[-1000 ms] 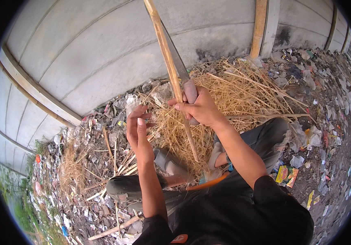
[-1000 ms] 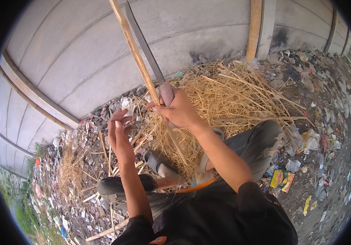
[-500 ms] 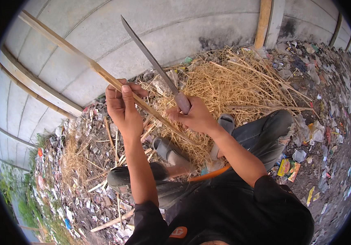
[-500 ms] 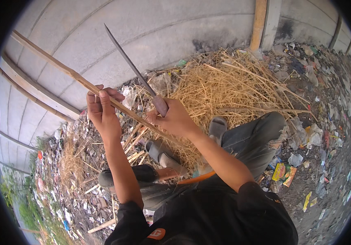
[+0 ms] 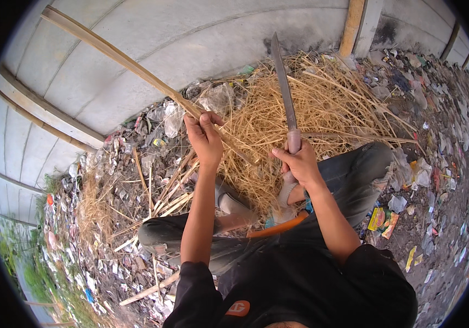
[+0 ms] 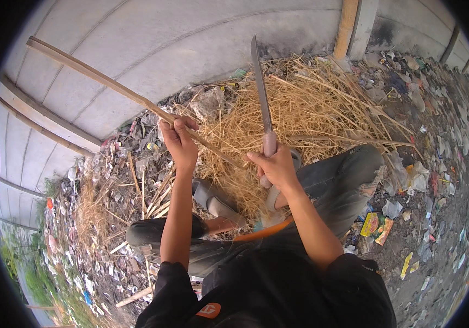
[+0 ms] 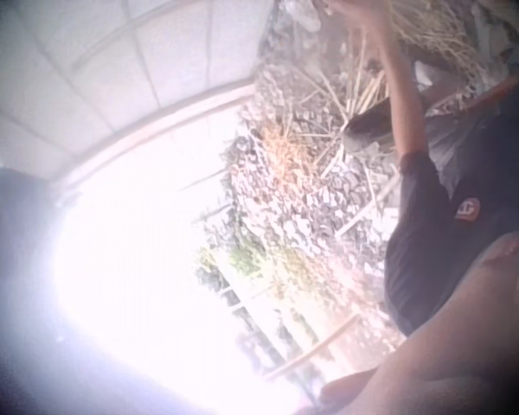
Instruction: The person sits on the ground and uses a large knife to shave and sharpen a long wooden stick. They then switch to a smaller utility knife to continue refining the stick's surface and shape.
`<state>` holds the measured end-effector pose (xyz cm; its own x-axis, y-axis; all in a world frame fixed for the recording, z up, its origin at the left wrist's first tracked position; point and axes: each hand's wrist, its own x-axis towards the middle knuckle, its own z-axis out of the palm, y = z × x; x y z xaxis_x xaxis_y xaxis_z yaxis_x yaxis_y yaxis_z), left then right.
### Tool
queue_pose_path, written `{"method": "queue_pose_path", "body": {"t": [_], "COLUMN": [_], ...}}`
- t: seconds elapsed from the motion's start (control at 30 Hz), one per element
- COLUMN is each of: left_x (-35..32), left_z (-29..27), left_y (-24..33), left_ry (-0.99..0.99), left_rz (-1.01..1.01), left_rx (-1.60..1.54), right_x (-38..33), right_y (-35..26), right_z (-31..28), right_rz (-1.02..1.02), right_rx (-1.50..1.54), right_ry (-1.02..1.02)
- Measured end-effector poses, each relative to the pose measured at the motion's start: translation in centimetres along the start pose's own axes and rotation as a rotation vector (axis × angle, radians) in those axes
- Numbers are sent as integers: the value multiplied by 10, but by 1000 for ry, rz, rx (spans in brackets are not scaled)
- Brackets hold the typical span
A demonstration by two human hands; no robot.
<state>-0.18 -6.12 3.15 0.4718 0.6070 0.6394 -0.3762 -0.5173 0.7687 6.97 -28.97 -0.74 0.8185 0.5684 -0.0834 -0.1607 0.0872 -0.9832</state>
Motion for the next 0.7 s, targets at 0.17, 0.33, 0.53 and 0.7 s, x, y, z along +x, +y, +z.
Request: {"method": "queue_pose_path", "body": {"t": [0.17, 0.33, 0.53, 0.7], "left_x": [11, 53, 64, 74], "left_z": [9, 20, 36, 36], "left_y": [7, 40, 38, 35], "left_ry": [-47, -6, 182, 208], "left_rz": [22, 115, -15, 60], "left_rx": [-35, -121, -278, -234], "right_x": [-18, -39, -72, -76], "right_y": [9, 40, 69, 72], "right_z": [-9, -12, 5, 9], "right_rz": [81, 48, 164, 172], "right_rx": [-147, -344, -232, -270], "right_ry": [-31, -53, -197, -255]}}
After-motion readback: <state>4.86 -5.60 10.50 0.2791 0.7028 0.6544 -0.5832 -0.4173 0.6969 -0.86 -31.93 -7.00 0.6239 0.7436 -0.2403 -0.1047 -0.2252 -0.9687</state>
